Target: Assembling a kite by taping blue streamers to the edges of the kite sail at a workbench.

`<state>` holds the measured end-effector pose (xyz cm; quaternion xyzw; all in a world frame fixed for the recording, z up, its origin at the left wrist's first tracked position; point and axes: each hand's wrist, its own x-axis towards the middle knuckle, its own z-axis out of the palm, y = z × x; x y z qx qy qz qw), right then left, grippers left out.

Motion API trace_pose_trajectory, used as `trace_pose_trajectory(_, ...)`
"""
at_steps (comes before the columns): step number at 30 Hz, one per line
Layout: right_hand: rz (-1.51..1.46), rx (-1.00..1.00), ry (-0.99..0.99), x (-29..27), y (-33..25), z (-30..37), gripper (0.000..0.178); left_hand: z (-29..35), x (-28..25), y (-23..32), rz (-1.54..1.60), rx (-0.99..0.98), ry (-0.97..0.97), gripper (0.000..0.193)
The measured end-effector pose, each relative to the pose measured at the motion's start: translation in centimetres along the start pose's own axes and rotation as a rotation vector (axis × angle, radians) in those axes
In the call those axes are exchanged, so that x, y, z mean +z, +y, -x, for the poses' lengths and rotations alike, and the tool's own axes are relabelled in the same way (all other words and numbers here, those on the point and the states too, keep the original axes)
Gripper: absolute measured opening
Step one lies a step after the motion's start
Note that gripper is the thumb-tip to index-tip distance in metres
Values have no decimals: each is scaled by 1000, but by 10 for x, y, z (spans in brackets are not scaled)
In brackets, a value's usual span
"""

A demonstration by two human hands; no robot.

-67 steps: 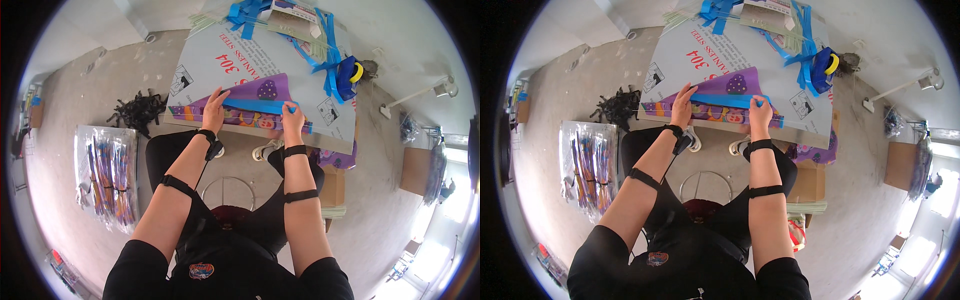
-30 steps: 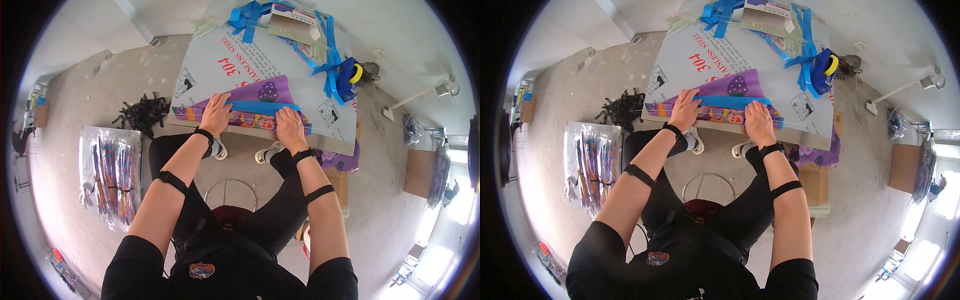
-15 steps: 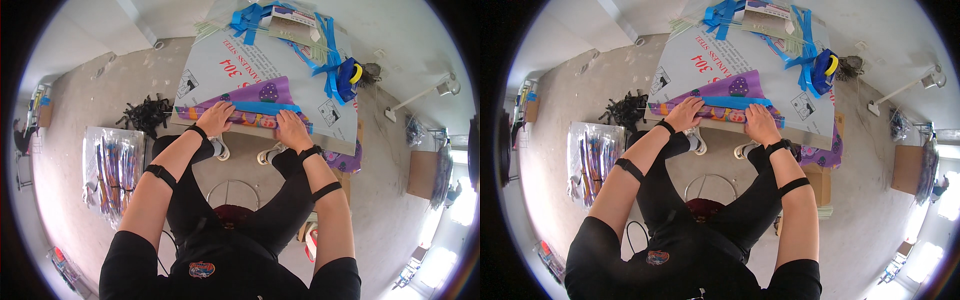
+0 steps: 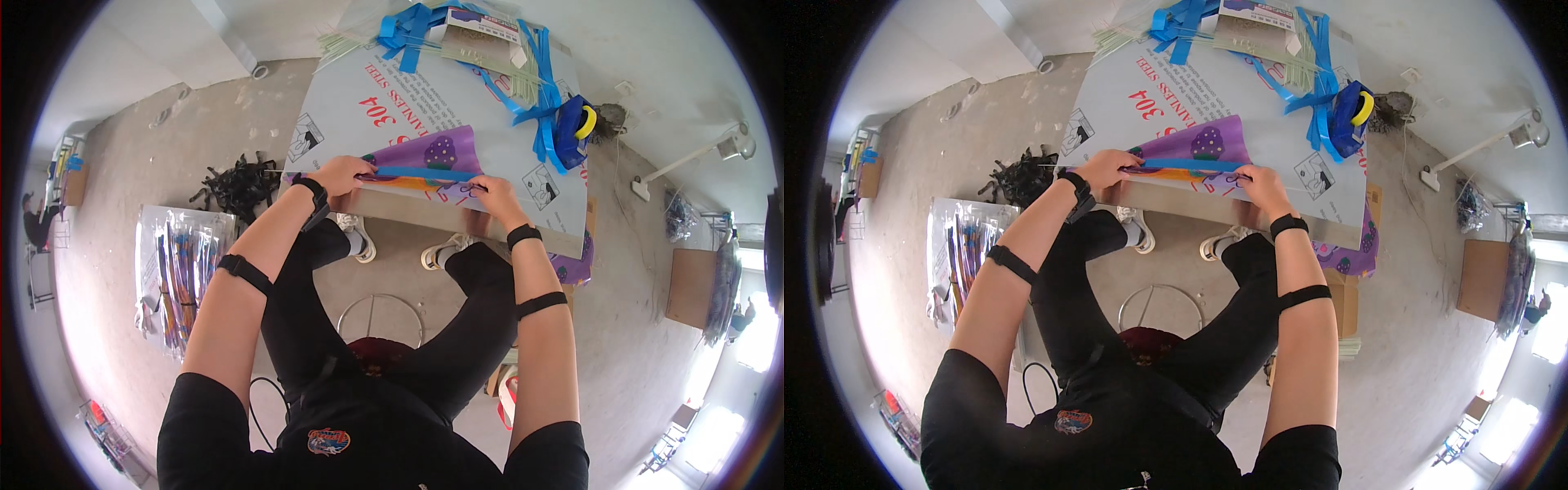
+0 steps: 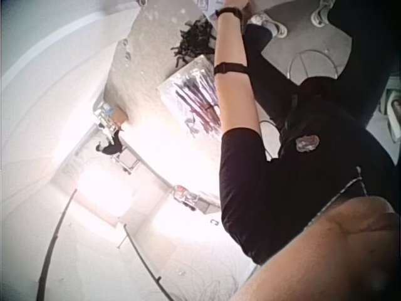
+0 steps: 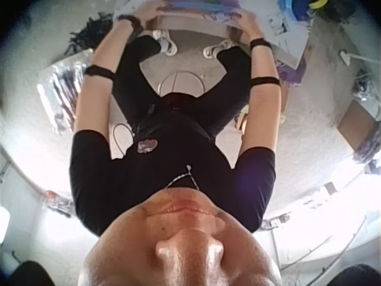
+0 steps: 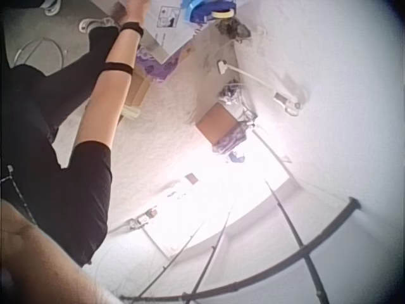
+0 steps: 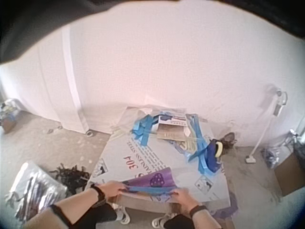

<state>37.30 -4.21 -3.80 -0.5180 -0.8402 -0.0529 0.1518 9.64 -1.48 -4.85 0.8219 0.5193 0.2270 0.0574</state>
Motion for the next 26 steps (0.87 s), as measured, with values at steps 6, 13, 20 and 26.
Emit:
trace_pose_trajectory(6, -57, 55, -205, 1, 10, -4, 44, -3, 11, -7, 54, 19, -294, 34)
trace_pose_trajectory(13, -150, -22, -261, 3, 17, -12, 51, -4, 8, -28, -59, 196, -336, 56)
trace_pose_trajectory(20, -153, -61, -287, 25, 30, -9, 30, -10, 14, -55, -127, 333, -430, 36)
trace_pose_trajectory(26, -510, 233, -450, 30, 58, -18, 33, -29, 2, -79, 166, 139, -700, 38)
